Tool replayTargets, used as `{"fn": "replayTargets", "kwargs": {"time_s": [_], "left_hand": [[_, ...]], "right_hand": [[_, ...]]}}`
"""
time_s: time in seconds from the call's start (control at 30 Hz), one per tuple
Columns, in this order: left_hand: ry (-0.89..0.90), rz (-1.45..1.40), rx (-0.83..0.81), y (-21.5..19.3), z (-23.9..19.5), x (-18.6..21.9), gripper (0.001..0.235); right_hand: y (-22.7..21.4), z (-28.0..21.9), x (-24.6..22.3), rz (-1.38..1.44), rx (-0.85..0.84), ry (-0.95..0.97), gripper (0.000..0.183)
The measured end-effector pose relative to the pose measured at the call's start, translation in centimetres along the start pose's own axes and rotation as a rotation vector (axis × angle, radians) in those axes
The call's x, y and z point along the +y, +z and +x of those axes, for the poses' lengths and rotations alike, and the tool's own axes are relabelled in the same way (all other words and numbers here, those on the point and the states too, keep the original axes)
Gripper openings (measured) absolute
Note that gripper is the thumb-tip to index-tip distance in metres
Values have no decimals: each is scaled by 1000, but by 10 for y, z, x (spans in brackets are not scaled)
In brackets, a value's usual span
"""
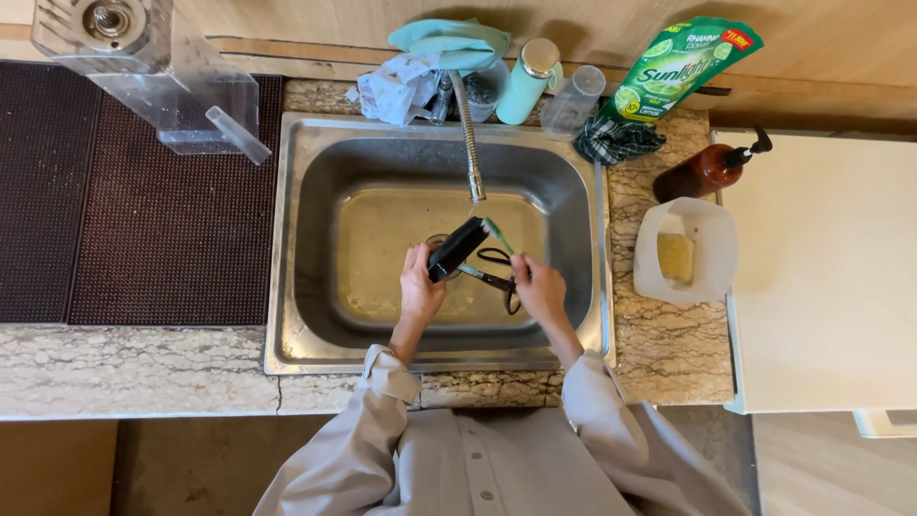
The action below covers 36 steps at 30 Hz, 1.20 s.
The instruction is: Scrubbing and rinsing blender lid components in a sink using a toothbrush for detailed cleaning.
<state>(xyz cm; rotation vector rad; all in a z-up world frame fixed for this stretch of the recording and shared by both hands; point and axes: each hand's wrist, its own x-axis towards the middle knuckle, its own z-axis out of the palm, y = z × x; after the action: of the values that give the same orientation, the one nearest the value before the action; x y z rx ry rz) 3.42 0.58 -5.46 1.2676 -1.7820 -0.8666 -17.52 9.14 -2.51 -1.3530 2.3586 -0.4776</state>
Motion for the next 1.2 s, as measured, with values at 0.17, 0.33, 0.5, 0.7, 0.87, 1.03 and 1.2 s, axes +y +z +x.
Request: {"fn": "replayTargets", "kwargs": {"time_s": [0.17,0.33,0.5,0.7,0.87,1.03,1.2], "left_hand": [[-56,-21,13,0,2,2,47],[-25,20,33,7,-7,-1,44],[-115,-7,6,8,14,5,39],[-130,-28,9,15,28,16,40],[-85,23,-28,16,25,19,41],[-90,-4,-30,17,28,11,41],[-92,56,-70,13,19,9,44]], "right_hand": [[6,-35,-22,164,-88,-69,45],[1,-16,-12,77,-116,80,60],[16,-39,-32,258,-159,-69,52],[17,-12,-23,301,-100,-38,54],[1,1,-6,236,-131,-18,52],[13,-16,-20,190,-153,-62,35],[15,24,17,177,-162,78,56]]}}
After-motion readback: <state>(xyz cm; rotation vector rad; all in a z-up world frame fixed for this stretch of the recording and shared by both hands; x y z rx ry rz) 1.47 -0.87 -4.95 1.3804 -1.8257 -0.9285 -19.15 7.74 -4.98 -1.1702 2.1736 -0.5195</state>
